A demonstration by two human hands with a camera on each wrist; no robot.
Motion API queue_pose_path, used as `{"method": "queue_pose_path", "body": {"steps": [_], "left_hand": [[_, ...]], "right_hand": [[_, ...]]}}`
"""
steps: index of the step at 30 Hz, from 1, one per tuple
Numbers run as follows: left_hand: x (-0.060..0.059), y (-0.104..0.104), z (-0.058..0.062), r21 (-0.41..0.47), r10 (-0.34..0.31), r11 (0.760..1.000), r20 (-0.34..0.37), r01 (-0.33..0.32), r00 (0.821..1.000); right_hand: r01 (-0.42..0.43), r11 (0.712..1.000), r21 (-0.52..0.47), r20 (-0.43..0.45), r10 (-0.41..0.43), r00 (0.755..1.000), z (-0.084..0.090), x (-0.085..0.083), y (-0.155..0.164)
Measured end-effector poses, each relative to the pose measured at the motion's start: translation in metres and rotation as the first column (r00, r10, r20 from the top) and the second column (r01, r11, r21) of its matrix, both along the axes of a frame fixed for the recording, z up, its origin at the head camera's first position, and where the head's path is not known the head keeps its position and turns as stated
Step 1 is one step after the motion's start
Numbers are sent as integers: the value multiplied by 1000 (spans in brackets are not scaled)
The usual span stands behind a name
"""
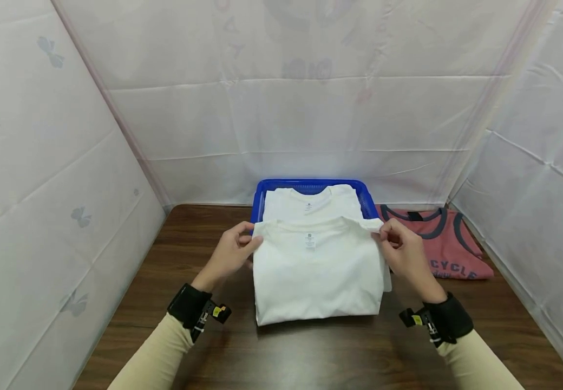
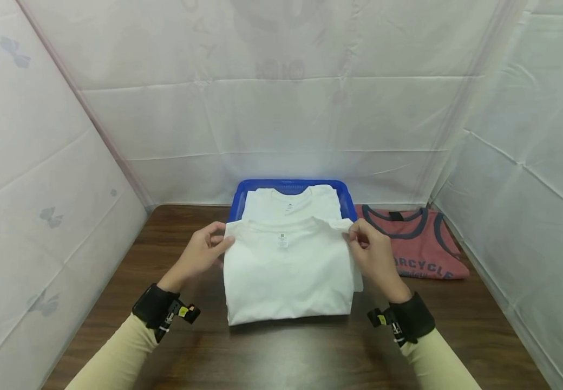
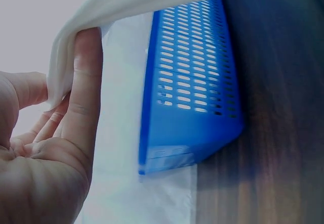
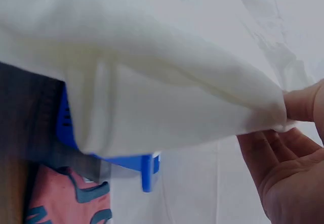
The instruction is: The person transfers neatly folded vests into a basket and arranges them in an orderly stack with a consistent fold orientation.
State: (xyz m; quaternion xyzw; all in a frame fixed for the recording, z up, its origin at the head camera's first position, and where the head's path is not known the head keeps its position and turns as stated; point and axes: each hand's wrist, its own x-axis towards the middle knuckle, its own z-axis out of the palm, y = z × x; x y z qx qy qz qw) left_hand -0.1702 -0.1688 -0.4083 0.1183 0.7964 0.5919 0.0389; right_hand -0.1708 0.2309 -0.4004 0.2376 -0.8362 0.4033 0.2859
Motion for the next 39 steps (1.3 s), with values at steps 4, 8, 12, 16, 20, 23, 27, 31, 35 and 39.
{"method": "queue_pose_path", "body": {"steps": [4, 8, 12, 16, 20, 23, 27, 31, 35, 39], "left_hand": [[-5, 4, 10, 0, 12, 1000, -35, -12, 999], [-11, 7, 18, 41, 19, 999, -49, -17, 999], [-16, 8, 21, 48, 34, 998, -143, -27, 989], [-24, 8, 21, 3, 28, 1000, -288, -28, 957], [-29, 9, 24, -21, 56, 998, -339, -67, 939], [-32, 10, 27, -46, 95, 992, -328, -116, 940], [-35, 11, 34, -58, 115, 989, -300, -138, 947], [-38, 14, 41, -35, 117, 991, -274, -132, 954], [-42, 15, 49, 26, 101, 995, -232, -97, 967], [-46, 17, 54, 69, 81, 995, -208, -68, 975]], "right_hand": [[8, 1000, -6, -22, -8, 1000, 8, -2, 1], [8, 1000, 15, -45, -8, 999, 17, -5, 1], [-4, 999, 37, -44, 6, 999, 24, -9, 0], [17, 997, 71, -15, -16, 1000, 30, -15, -2], [32, 996, 82, 8, -33, 999, 36, -21, -4], [31, 997, 74, 15, -32, 999, 39, -26, -5], [29, 998, 52, 40, -31, 999, 43, -31, -7], [8, 999, 43, 72, -11, 997, 48, -36, -8], [3, 997, 75, 65, -8, 998, 53, -42, -9], [5, 993, 115, 57, -12, 998, 56, -48, -11]]}}
